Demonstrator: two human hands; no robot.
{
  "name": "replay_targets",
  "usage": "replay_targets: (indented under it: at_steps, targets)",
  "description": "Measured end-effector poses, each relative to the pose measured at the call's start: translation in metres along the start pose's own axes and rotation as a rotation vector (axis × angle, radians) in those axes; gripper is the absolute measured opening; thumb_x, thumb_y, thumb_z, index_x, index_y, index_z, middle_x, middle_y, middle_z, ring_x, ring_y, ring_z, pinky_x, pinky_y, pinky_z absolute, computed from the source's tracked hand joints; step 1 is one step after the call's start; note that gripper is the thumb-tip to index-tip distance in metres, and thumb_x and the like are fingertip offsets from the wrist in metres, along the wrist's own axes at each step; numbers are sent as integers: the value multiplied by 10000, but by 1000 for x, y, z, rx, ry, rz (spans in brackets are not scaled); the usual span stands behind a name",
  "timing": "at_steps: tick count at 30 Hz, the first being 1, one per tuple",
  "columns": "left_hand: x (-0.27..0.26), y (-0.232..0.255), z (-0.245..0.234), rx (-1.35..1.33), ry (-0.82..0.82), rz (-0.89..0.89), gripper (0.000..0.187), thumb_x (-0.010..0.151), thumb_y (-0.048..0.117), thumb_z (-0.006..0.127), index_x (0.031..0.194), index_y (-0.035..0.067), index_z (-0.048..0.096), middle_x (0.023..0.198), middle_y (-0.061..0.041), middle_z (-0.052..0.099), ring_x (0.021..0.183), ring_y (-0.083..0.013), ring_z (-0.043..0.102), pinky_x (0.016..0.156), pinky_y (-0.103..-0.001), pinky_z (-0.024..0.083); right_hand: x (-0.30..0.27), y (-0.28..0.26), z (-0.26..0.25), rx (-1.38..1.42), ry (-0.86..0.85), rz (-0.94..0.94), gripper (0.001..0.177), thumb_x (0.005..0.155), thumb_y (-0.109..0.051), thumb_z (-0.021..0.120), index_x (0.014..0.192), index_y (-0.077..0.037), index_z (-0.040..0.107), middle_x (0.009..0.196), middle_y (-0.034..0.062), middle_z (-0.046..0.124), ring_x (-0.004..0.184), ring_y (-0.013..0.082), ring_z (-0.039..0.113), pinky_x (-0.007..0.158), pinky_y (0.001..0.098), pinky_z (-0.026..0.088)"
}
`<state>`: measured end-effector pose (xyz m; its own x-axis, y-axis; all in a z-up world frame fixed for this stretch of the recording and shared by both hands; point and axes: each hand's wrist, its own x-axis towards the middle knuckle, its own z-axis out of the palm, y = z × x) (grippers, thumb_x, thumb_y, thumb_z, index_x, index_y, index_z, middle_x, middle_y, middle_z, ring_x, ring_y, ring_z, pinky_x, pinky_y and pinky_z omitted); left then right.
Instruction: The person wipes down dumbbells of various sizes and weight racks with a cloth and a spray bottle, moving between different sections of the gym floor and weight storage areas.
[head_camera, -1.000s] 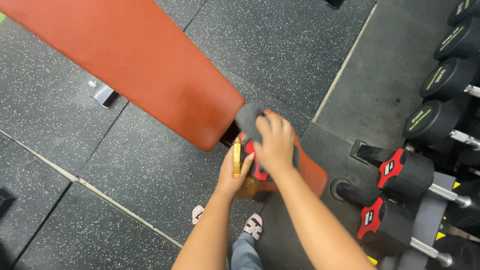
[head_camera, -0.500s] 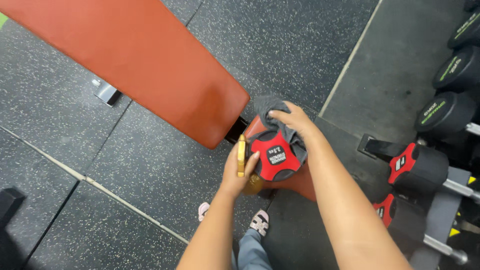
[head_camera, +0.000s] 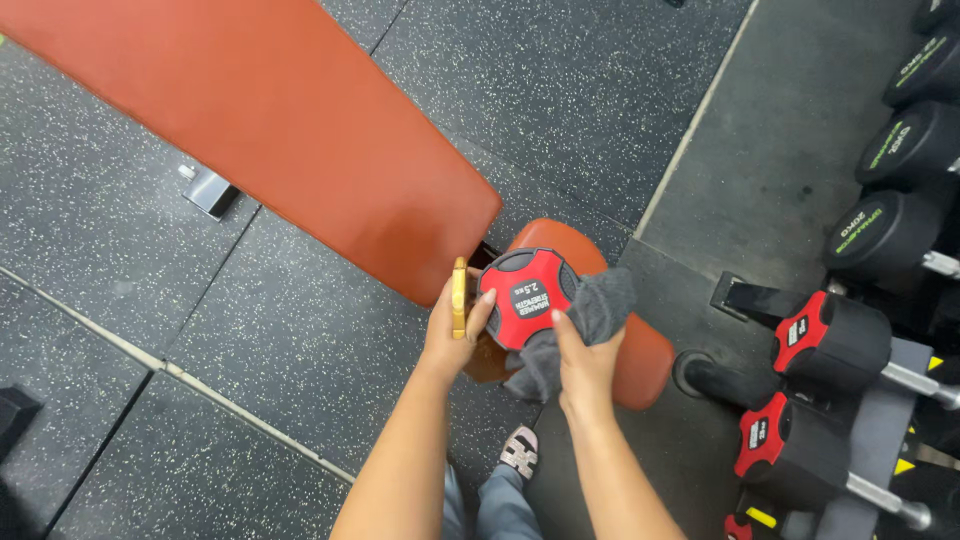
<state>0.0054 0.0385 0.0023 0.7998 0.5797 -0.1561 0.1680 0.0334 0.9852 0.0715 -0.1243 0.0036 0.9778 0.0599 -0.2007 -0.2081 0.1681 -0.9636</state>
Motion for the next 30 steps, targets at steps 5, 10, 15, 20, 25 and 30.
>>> replay_targets:
  at_steps: [5, 10, 15, 20, 25, 30]
  targets:
    - [32, -15, -33, 154, 168, 159, 349, 953, 255, 749, 1197, 45, 615, 1069, -100, 685, 1013, -228, 657, 926, -366, 533, 16, -5, 55, -29, -21, -63, 789, 779, -26, 805, 1465, -53, 415, 1377, 66, 569, 1258, 177, 574, 1091, 327, 444]
    - [40, 10, -70, 559, 389, 384, 488, 896, 239, 791, 1287, 25, 593, 1196, -191, 661, 1123, -377, 632, 946, -440, 500, 29, -2, 125, -95, 54, -42, 819, 717, -94, 851, 1420, 4, 444, 1278, 142, 653, 1143, 226, 669, 1023, 348, 520]
    - [45, 46, -120, 619, -17, 471, 620, 698, 90, 740, 1304, 70, 613, 1190, -148, 676, 1082, -362, 645, 968, -444, 495, 42, -9, 184, -488, 174, 38, 928, 663, -242, 871, 1426, 5, 403, 1240, 206, 672, 1136, 312, 680, 984, 383, 510]
    - [81, 63, -130, 687, -192, 464, 689, 643, 76, 766, 1314, 60, 610, 1130, -143, 675, 1098, -387, 624, 1008, -467, 463, 48, -7, 214, -539, 198, 32, 913, 683, -290, 842, 1410, 21, 387, 1216, 253, 667, 1135, 390, 680, 980, 420, 516]
    - [100, 81, -110, 552, -276, 546, 704, 645, 58, 772, 1314, 47, 551, 1391, -241, 580, 1268, -422, 568, 1089, -460, 455, 58, -8, 192, -782, 105, 21, 762, 855, -475, 777, 1389, -9, 496, 1173, 307, 662, 1111, 484, 631, 917, 494, 505]
    - [102, 95, -101, 441, -429, 173, 801, 725, 113, 767, 1463, 100, 454, 1384, -181, 610, 1284, -372, 592, 1039, -413, 490, 62, 12, 147, -603, -105, -79, 462, 945, -401, 652, 1240, -46, 658, 1207, 208, 690, 1136, 390, 675, 976, 452, 515]
